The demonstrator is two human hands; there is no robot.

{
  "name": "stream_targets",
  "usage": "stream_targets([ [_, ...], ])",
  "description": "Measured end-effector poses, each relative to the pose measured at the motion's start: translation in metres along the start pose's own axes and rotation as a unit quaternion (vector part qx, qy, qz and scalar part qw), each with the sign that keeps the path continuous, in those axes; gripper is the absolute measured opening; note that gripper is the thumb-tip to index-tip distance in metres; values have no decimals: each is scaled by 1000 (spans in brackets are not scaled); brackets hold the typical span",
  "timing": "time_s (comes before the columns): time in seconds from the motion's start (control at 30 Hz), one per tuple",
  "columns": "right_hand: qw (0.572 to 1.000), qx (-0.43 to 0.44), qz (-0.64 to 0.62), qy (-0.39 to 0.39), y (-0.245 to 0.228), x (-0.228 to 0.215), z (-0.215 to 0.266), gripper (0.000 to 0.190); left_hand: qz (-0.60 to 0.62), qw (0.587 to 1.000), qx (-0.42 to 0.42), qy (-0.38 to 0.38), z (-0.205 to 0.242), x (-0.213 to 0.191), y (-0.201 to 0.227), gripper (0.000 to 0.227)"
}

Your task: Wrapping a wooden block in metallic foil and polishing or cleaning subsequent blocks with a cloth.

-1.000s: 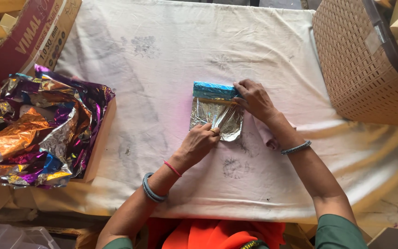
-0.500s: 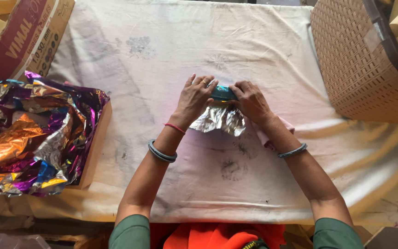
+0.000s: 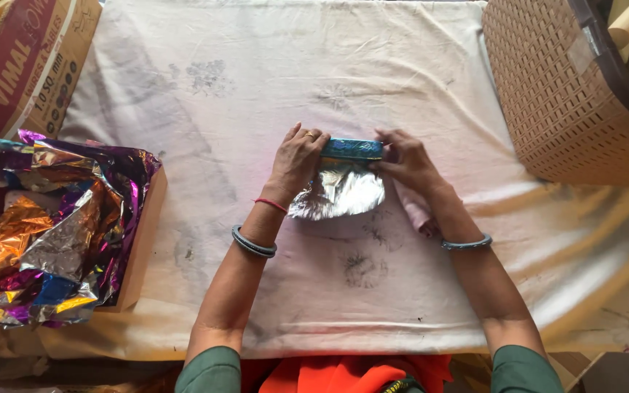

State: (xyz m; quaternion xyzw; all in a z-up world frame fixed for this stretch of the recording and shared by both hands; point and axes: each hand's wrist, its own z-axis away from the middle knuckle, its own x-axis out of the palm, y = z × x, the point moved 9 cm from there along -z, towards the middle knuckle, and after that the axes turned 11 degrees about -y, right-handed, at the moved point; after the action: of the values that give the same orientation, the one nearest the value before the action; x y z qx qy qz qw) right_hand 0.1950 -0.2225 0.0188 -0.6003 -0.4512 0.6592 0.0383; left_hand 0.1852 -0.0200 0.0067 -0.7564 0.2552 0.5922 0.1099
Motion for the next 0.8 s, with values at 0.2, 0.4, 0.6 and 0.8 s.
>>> stream_targets([
  [0.2, 999, -23, -19, 22, -3, -18, 11, 69, 11, 1000, 2, -3, -1, -6, 2, 49],
  [0.4, 996, -21, 87, 28, 17, 2, 9, 41, -16, 1000, -3, 6, -1, 2, 2, 47],
  [0.6, 997, -25, -39, 62, -19, -29, 2, 42, -22, 1000, -8, 5, 0, -1, 4, 44],
  [0.8, 984, -82, 148, -50, -66, 0, -33, 42, -27, 1000, -14, -2, -3, 4, 4, 45],
])
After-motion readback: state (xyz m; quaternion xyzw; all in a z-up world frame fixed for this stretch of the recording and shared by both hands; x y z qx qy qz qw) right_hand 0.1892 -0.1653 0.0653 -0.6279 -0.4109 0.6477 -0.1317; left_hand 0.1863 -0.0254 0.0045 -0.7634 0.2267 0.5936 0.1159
